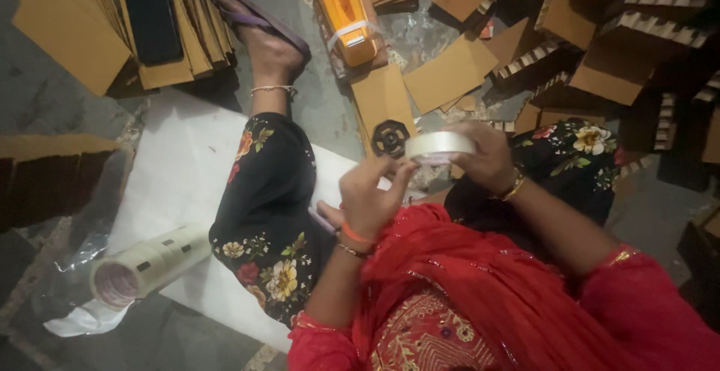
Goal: The person sits on the floor and assembles small cardboard boxes. They fold the flaps of the cardboard pieces and secure them using a roll of clear adhesive tape. The person handles the boxes one at a time, folding the sides and applying tape to the seams.
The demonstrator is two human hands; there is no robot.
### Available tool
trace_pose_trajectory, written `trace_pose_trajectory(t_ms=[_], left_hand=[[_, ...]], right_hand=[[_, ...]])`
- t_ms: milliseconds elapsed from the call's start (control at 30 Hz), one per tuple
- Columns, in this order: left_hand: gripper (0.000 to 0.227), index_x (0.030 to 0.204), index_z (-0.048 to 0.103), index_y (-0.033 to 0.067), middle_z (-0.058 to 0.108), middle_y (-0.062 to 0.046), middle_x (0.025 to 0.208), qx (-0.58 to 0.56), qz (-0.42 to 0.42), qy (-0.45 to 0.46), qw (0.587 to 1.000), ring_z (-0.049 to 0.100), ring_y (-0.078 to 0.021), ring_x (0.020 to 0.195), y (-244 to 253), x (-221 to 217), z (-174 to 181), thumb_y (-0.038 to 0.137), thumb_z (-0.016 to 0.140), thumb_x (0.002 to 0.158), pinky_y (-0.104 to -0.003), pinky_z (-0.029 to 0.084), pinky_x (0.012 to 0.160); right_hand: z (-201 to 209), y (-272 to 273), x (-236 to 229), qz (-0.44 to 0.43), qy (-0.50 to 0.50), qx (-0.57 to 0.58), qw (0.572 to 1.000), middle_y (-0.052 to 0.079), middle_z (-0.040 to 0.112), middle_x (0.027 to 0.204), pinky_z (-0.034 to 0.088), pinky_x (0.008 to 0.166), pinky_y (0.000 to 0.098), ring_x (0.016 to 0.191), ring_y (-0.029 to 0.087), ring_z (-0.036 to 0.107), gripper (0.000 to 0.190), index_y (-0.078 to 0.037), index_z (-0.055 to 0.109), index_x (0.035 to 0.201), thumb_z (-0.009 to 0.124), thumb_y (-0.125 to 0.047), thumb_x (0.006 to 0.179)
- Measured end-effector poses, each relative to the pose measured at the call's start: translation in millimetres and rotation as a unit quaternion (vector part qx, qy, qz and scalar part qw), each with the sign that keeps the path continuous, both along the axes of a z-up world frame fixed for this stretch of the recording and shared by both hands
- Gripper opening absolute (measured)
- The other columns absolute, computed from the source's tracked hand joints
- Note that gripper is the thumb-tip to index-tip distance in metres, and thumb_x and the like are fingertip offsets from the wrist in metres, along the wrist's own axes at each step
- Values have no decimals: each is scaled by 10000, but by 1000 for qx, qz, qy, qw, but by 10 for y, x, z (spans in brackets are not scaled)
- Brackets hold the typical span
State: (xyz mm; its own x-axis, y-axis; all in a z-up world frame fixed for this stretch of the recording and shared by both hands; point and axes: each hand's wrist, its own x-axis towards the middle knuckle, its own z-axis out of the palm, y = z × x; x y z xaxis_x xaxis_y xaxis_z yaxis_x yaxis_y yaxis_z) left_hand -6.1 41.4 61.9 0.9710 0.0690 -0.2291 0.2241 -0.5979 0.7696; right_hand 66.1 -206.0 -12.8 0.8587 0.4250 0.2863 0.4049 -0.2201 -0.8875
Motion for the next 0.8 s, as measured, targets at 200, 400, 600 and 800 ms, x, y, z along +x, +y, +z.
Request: trace_pose_trajectory(t_ms=[200,400,600,800], left_hand=[[528,1172,618,60,574,-124,1095,-146,-139,-323,925,645,-296,920,-8,168,168,331,865,793,-378,546,755],[372,1114,683,84,675,-103,935,-93,-203,-263,939,684,-293,815,14,119,167,322,839,874,-402,533,698],[335,1077,725,72,671,-108,785,-100,-188,-286,934,674,-278,682,0,113,108,311,833,867,-389,520,624],[344,1051,706,60,677,-112,816,-134,-168,-305,928,677,-278,698,-40,82,-31,315,836,860,-376,526,630]], right_hand=[[-118,-91,-1,143,61,-2,988,83,740,989,545,757,316,866,189,726,504,-52,735,1178,719,-471,898],[-184,-16,-19,192,55,50,979,90,741,1009,547,726,304,828,192,718,481,-43,695,1120,746,-478,920],[-278,-1,-61,192,70,96,974,99,738,1053,559,761,304,880,196,723,480,-34,686,1128,733,-479,955],[-307,-10,-55,199,106,98,969,83,743,1004,539,698,274,813,150,703,540,-31,699,1107,745,-540,931]])
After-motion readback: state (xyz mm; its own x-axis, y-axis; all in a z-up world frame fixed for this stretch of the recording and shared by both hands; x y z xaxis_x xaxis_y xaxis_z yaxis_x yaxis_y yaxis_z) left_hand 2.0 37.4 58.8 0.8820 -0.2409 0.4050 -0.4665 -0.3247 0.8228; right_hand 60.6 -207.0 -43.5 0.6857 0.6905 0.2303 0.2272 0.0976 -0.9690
